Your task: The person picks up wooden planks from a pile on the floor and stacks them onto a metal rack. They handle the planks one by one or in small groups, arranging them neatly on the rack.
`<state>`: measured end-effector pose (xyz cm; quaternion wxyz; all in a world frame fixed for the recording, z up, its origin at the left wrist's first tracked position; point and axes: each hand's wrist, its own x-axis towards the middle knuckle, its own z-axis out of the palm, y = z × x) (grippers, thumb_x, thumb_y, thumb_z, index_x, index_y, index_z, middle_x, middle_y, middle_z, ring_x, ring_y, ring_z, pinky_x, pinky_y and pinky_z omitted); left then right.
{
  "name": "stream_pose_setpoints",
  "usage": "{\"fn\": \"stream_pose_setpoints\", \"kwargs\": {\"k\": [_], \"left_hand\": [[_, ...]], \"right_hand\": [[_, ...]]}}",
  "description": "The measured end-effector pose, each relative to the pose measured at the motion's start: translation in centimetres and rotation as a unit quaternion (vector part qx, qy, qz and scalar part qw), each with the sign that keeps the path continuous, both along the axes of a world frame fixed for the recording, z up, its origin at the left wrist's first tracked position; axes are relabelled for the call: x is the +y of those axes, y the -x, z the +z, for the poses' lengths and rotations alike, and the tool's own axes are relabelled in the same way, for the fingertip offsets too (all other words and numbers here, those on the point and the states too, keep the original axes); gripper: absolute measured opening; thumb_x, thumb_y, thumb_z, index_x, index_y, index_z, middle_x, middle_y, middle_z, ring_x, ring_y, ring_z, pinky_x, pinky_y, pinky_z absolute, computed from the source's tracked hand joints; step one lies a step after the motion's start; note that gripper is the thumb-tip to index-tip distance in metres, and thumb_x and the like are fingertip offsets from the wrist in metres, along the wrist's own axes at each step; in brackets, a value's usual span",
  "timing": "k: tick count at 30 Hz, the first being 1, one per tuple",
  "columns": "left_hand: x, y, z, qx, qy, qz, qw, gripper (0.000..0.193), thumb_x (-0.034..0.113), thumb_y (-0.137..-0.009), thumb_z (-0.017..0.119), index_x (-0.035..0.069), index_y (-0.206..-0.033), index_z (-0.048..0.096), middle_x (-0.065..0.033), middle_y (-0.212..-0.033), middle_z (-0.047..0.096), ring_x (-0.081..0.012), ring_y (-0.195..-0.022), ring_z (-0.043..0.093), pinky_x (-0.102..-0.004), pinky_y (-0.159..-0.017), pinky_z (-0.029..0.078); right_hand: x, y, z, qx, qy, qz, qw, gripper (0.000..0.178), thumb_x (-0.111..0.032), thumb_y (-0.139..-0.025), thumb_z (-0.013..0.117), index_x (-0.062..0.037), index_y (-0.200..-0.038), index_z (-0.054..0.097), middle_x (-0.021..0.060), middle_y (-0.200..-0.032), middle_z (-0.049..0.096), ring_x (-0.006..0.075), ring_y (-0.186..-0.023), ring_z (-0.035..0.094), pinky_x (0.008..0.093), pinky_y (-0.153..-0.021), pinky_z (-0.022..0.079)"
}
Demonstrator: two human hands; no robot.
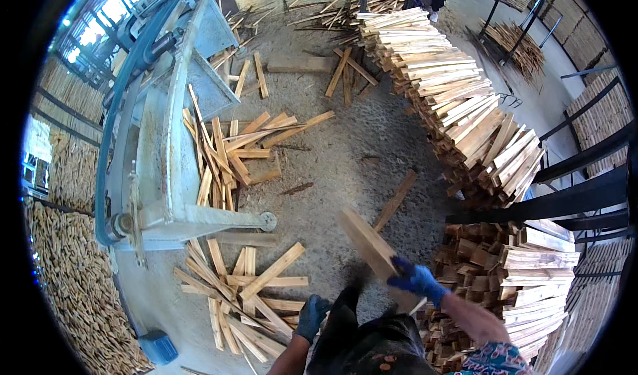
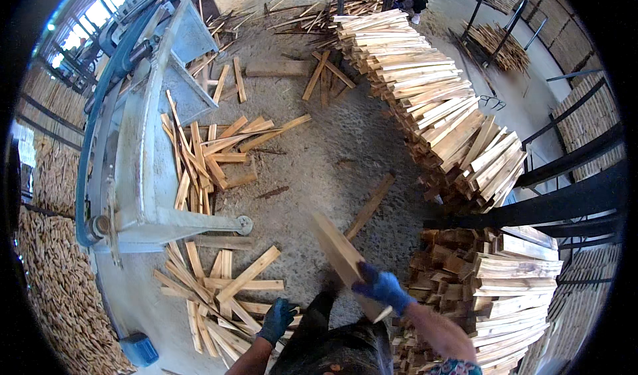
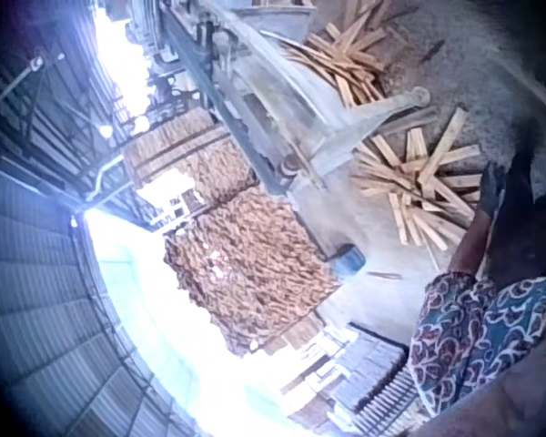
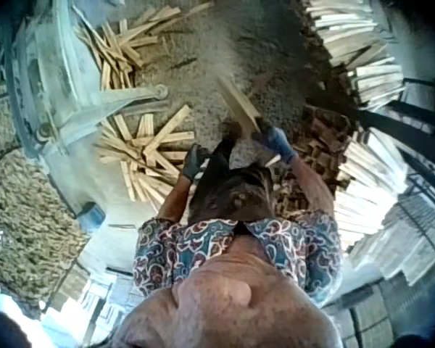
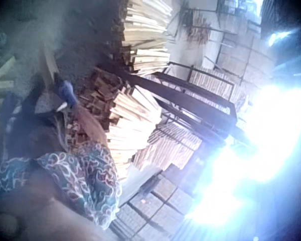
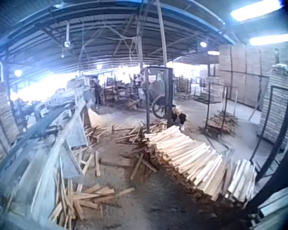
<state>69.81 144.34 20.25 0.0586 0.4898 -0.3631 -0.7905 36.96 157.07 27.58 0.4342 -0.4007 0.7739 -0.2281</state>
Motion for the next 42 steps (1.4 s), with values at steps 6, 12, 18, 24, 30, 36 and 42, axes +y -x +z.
{"fn": "stream_pose_setpoints", "kwargs": {"k": [6, 12, 18, 24, 30, 36, 42], "left_hand": [[-2.1, -2.7, -2.7, -0.107, 0.015, 0.048, 0.993, 0.040, 0.041, -0.090, 0.047, 0.006, -0.110, 0.047, -0.0126, -0.100, 0.060, -0.0239, -0.077, 0.060, -0.0297, -0.055, 0.045], [-1.9, -2.3, -2.0, -0.145, -0.047, 0.115, 0.982, 0.035, 0.035, -0.090, 0.046, 0.007, -0.110, 0.047, -0.0141, -0.100, 0.061, -0.0238, -0.077, 0.062, -0.0295, -0.053, 0.045], [-3.6, 5.7, 3.2, -0.149, 0.228, -0.115, 0.955, 0.017, 0.021, -0.089, 0.047, 0.007, -0.098, 0.049, -0.0097, -0.087, 0.058, -0.0229, -0.081, 0.060, -0.0342, -0.064, 0.049], [-3.6, 4.3, -6.8, -0.127, 0.301, -0.094, 0.940, 0.035, 0.034, -0.086, 0.052, 0.004, -0.104, 0.053, -0.0107, -0.097, 0.060, -0.0243, -0.079, 0.057, -0.0328, -0.071, 0.046], [-10.3, 19.0, 3.8, -0.136, 0.320, 0.039, 0.937, 0.016, 0.018, -0.087, 0.050, 0.004, -0.084, 0.057, -0.0123, -0.080, 0.055, -0.0265, -0.079, 0.055, -0.0368, -0.074, 0.045], [-14.3, 18.8, -1.2, -0.067, 0.218, 0.132, 0.965, 0.016, 0.019, -0.089, 0.052, 0.004, -0.086, 0.058, -0.0046, -0.076, 0.056, -0.0195, -0.073, 0.052, -0.0342, -0.070, 0.045], [-15.7, 12.0, -12.5, -0.107, -0.137, 0.341, 0.924, 0.029, 0.026, -0.089, 0.052, 0.011, -0.113, 0.057, -0.0094, -0.092, 0.062, -0.0173, -0.071, 0.057, -0.0308, -0.056, 0.044]], "right_hand": [[-16.4, 8.3, -1.2, 0.275, 0.122, 0.041, 0.953, 0.065, -0.042, -0.077, 0.064, -0.0135, -0.131, 0.043, 0.0168, -0.104, 0.062, 0.0327, -0.092, 0.061, 0.0396, -0.080, 0.050], [-15.1, 6.4, -4.1, -0.103, 0.094, 0.089, 0.986, 0.043, -0.030, -0.080, 0.063, -0.0093, -0.117, 0.057, 0.0145, -0.115, 0.058, 0.0314, -0.101, 0.058, 0.0378, -0.082, 0.048], [10.3, 10.6, -14.4, -0.094, -0.122, 0.116, 0.981, 0.037, -0.029, -0.088, 0.057, -0.0030, -0.115, 0.058, 0.0115, -0.111, 0.061, 0.0248, -0.103, 0.056, 0.0363, -0.093, 0.043], [14.8, 14.8, -11.4, -0.118, -0.286, -0.001, 0.951, 0.036, -0.023, -0.087, 0.058, -0.0042, -0.118, 0.056, 0.0102, -0.109, 0.061, 0.0235, -0.099, 0.057, 0.0349, -0.085, 0.045], [7.1, 19.7, -11.3, -0.103, -0.190, 0.042, 0.975, 0.037, -0.016, -0.085, 0.059, -0.0054, -0.120, 0.054, 0.0088, -0.107, 0.061, 0.0223, -0.095, 0.059, 0.0336, -0.077, 0.047], [-11.0, 25.2, -6.7, -0.230, -0.087, -0.074, 0.966, 0.036, -0.017, -0.087, 0.057, -0.0069, -0.122, 0.053, 0.0073, -0.099, 0.063, 0.0189, -0.082, 0.061, 0.0328, -0.065, 0.048], [-24.8, 29.4, -4.4, -0.312, -0.103, -0.209, 0.921, 0.039, -0.021, -0.085, 0.060, -0.0097, -0.121, 0.054, 0.0046, -0.096, 0.065, 0.0145, -0.078, 0.062, 0.0274, -0.062, 0.048]]}}
